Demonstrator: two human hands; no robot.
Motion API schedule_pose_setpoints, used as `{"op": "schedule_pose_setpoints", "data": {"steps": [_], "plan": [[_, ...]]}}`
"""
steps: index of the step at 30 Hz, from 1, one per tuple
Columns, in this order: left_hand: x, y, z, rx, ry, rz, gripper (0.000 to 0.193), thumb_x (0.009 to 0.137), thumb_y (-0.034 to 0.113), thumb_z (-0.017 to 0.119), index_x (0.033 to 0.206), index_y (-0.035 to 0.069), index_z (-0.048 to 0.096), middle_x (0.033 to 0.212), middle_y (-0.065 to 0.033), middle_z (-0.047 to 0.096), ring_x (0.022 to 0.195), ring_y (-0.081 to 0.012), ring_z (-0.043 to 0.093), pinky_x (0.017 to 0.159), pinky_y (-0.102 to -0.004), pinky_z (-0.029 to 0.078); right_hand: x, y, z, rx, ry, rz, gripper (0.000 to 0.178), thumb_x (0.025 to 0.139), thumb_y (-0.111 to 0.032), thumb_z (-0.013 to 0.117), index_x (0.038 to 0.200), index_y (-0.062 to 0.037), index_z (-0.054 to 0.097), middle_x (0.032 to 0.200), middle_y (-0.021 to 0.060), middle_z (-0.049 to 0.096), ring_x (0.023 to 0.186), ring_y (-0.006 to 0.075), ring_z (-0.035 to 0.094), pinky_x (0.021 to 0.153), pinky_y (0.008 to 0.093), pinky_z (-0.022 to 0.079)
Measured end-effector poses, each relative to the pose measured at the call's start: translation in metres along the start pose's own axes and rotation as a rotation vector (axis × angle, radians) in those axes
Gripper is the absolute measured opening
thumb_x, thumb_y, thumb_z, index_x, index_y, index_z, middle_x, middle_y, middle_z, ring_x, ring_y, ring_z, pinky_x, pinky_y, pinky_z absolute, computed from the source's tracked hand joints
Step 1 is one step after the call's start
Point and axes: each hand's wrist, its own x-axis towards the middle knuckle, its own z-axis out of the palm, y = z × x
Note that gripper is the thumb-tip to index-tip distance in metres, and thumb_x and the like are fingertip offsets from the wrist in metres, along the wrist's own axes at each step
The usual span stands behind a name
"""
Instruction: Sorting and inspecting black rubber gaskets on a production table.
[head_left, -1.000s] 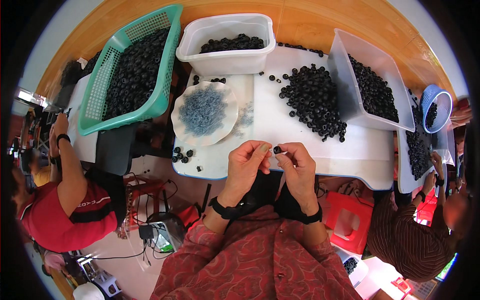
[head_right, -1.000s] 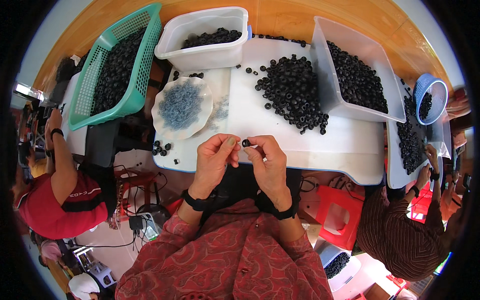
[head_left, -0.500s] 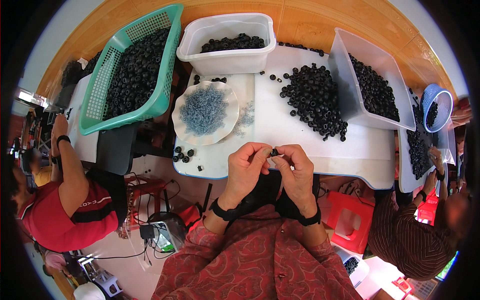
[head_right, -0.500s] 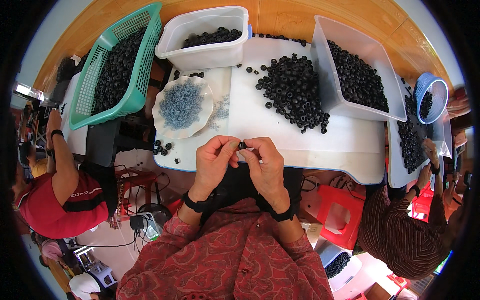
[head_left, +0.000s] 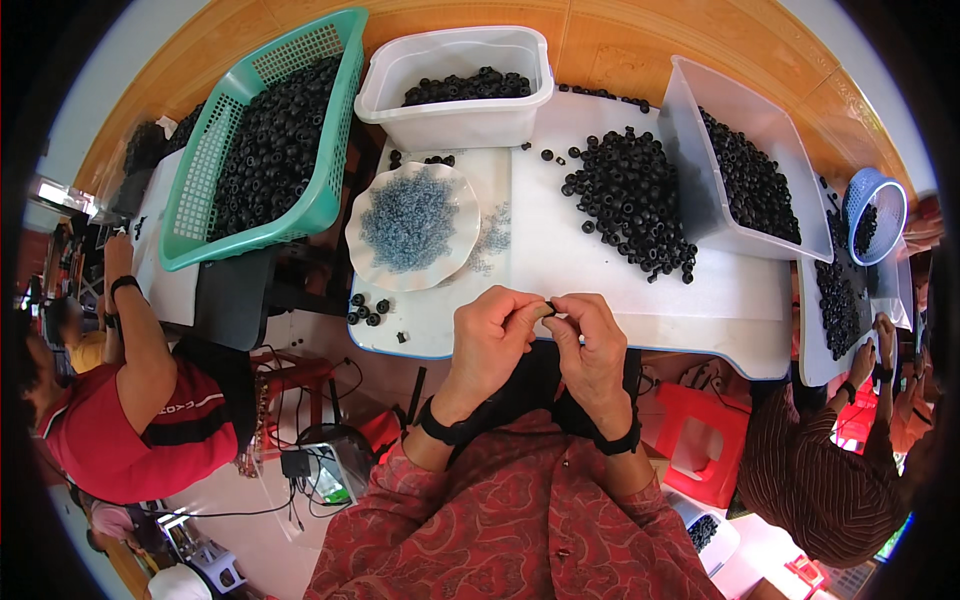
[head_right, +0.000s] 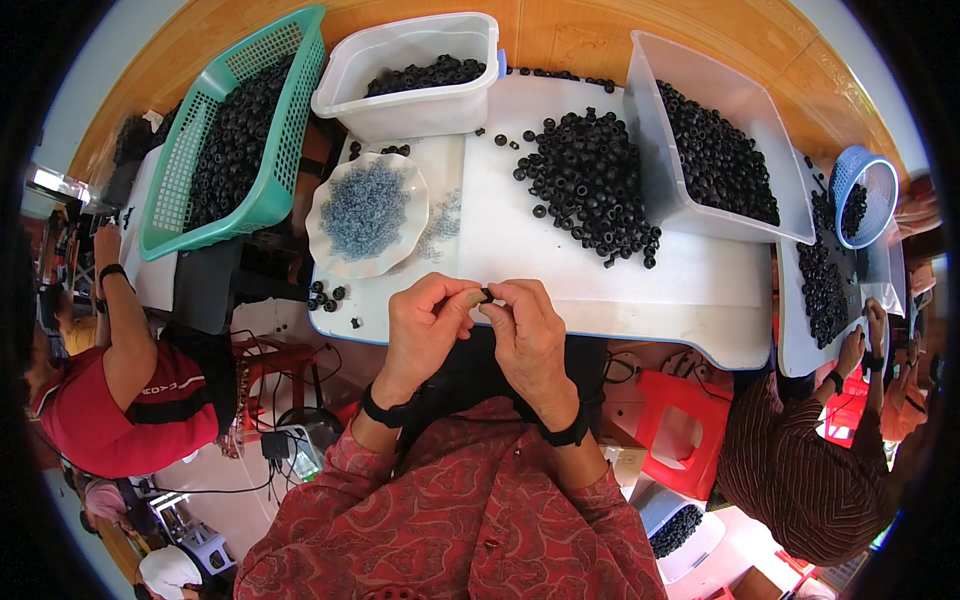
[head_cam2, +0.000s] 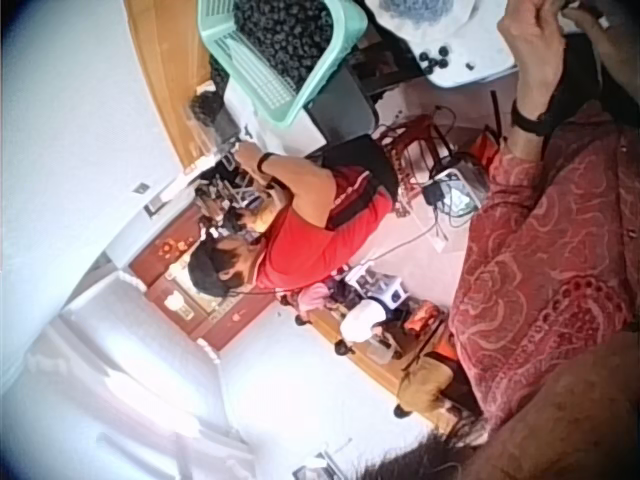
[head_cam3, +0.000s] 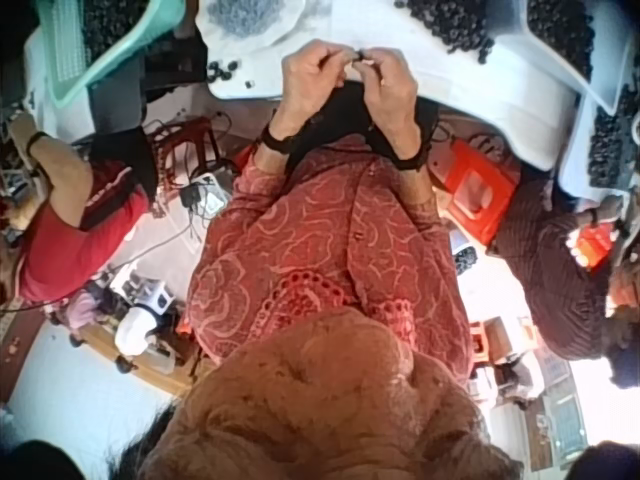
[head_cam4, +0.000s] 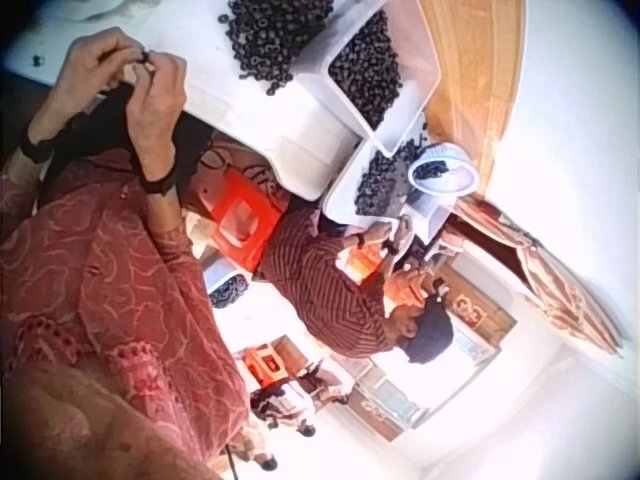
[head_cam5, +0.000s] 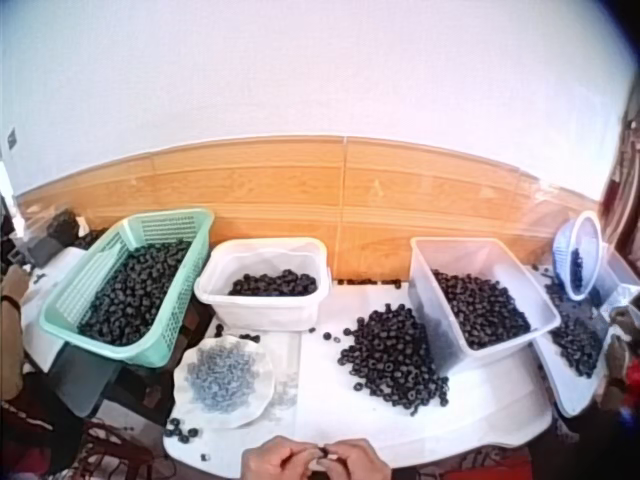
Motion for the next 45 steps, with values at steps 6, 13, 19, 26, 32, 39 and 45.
{"op": "schedule_pose_setpoints", "data": {"steps": [6, 13, 19, 26, 32, 39, 45], "plan": [[0.005, -0.003, -0.007, -0.355, -0.084, -0.272, 0.011, 0.093, 0.009, 0.068, 0.096, -0.001, 0.069, 0.075, -0.0024, 0.066, 0.060, -0.0056, 0.059, 0.051, -0.0192, 0.051, 0.000, -0.005, -0.002, 0.021, -0.006, 0.011, 0.021, 0.084, 0.006, 0.069, 0.103, 0.0017, 0.062, 0.098, 0.0145, 0.063, 0.076, 0.0250, 0.068, 0.064, 0.0313, 0.056], [0.003, -0.009, -0.004, -0.426, -0.048, -0.252, 0.013, 0.093, 0.012, 0.069, 0.096, -0.001, 0.068, 0.074, -0.0007, 0.065, 0.060, -0.0038, 0.058, 0.051, -0.0176, 0.050, -0.002, -0.001, 0.001, 0.049, 0.018, 0.008, 0.021, 0.084, 0.006, 0.069, 0.103, 0.0018, 0.062, 0.098, 0.0146, 0.064, 0.076, 0.0242, 0.068, 0.064, 0.0307, 0.056], [0.003, -0.011, -0.004, -0.404, -0.056, -0.258, 0.013, 0.093, 0.012, 0.069, 0.096, 0.000, 0.069, 0.074, -0.0002, 0.065, 0.059, -0.0035, 0.057, 0.051, -0.0176, 0.049, -0.002, -0.001, 0.002, 0.043, 0.029, 0.000, 0.021, 0.084, 0.005, 0.070, 0.103, 0.0022, 0.062, 0.097, 0.0145, 0.064, 0.076, 0.0239, 0.068, 0.064, 0.0305, 0.056], [0.007, -0.014, -0.010, -0.446, -0.116, -0.316, 0.015, 0.092, 0.014, 0.071, 0.095, 0.000, 0.068, 0.073, -0.0010, 0.064, 0.059, -0.0048, 0.058, 0.051, -0.0184, 0.050, -0.003, -0.001, 0.002, 0.054, 0.022, 0.013, 0.021, 0.084, 0.006, 0.070, 0.102, 0.0016, 0.062, 0.097, 0.0140, 0.064, 0.076, 0.0238, 0.068, 0.064, 0.0306, 0.055], [0.008, -0.023, -0.013, -0.595, -0.168, -0.391, 0.016, 0.091, 0.015, 0.072, 0.097, 0.001, 0.067, 0.075, -0.0015, 0.065, 0.059, -0.0066, 0.059, 0.051, -0.0194, 0.051, -0.005, 0.002, 0.004, 0.108, -0.003, 0.053, 0.021, 0.084, 0.007, 0.069, 0.102, 0.0015, 0.062, 0.096, 0.0132, 0.064, 0.077, 0.0220, 0.067, 0.066, 0.0298, 0.055], [0.007, -0.021, -0.009, -0.754, -0.238, -0.433, 0.019, 0.095, 0.012, 0.066, 0.109, -0.001, 0.064, 0.089, -0.0048, 0.066, 0.070, -0.0110, 0.063, 0.059, -0.0239, 0.053, -0.006, 0.003, 0.001, 0.256, -0.025, 0.141, 0.018, 0.086, 0.007, 0.067, 0.103, 0.0015, 0.062, 0.096, 0.0101, 0.064, 0.077, 0.0151, 0.067, 0.066, 0.0256, 0.055], [0.005, -0.021, -0.002, -0.779, -0.195, -0.426, 0.023, 0.095, 0.013, 0.066, 0.114, -0.001, 0.064, 0.090, -0.0040, 0.068, 0.075, -0.0100, 0.066, 0.061, -0.0214, 0.055, -0.003, 0.007, 0.001, 0.209, 0.001, 0.034, 0.022, 0.085, 0.006, 0.069, 0.106, -0.0002, 0.065, 0.099, 0.0086, 0.061, 0.075, 0.0143, 0.066, 0.066, 0.0242, 0.054]]}}
